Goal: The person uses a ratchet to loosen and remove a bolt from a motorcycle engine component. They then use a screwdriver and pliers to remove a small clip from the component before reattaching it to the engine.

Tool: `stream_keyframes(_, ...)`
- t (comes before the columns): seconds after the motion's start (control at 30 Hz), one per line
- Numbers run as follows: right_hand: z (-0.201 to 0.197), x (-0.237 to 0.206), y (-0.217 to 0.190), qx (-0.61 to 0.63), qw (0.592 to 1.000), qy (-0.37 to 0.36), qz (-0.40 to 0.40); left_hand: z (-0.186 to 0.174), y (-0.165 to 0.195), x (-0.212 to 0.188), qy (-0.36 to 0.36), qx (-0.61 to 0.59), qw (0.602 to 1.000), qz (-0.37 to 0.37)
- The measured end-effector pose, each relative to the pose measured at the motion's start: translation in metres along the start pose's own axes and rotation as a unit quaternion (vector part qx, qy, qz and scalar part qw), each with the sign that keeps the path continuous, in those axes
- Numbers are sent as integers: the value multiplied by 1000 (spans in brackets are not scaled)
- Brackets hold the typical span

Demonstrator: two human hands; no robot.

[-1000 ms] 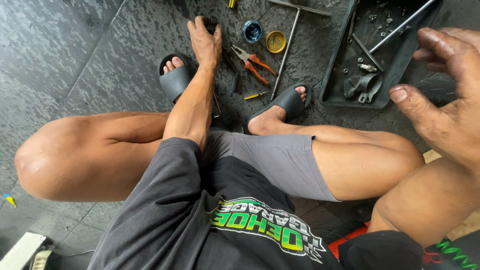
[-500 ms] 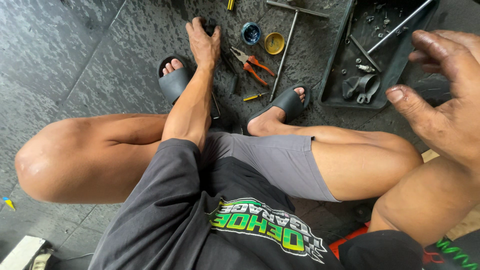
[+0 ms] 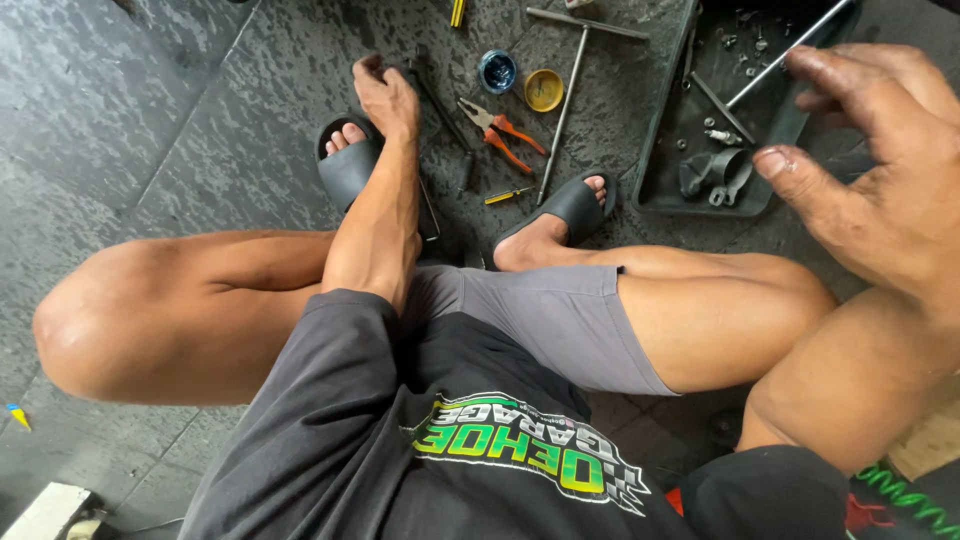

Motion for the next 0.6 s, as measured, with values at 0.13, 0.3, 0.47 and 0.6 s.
stream_keyframes(0.13,-3,-4,-4,-1,1000,-6,-3,-1,-1,2,3,29,999,37)
stream_keyframes(0.3,-4,-9,2,-5,1000,-24,14,2,-3,-2,-2,34,999,39)
stream_keyframes(0.47,-1,-30,21,17,998,-22,50,7,-1,-8,3,83,990,115)
stream_keyframes(0.6,5,-48,42,65,994,6,92,7,1,-13,-18,-8,996,91)
Point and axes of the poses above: each hand's wrist, its own x-axis towards the middle knuckle, its own z-axis out of the palm, y = z × x, the point moved 4 cm from there along x, towards the middle knuckle, and after that the axes turned 12 degrees about -y, right-handed, at the moved point
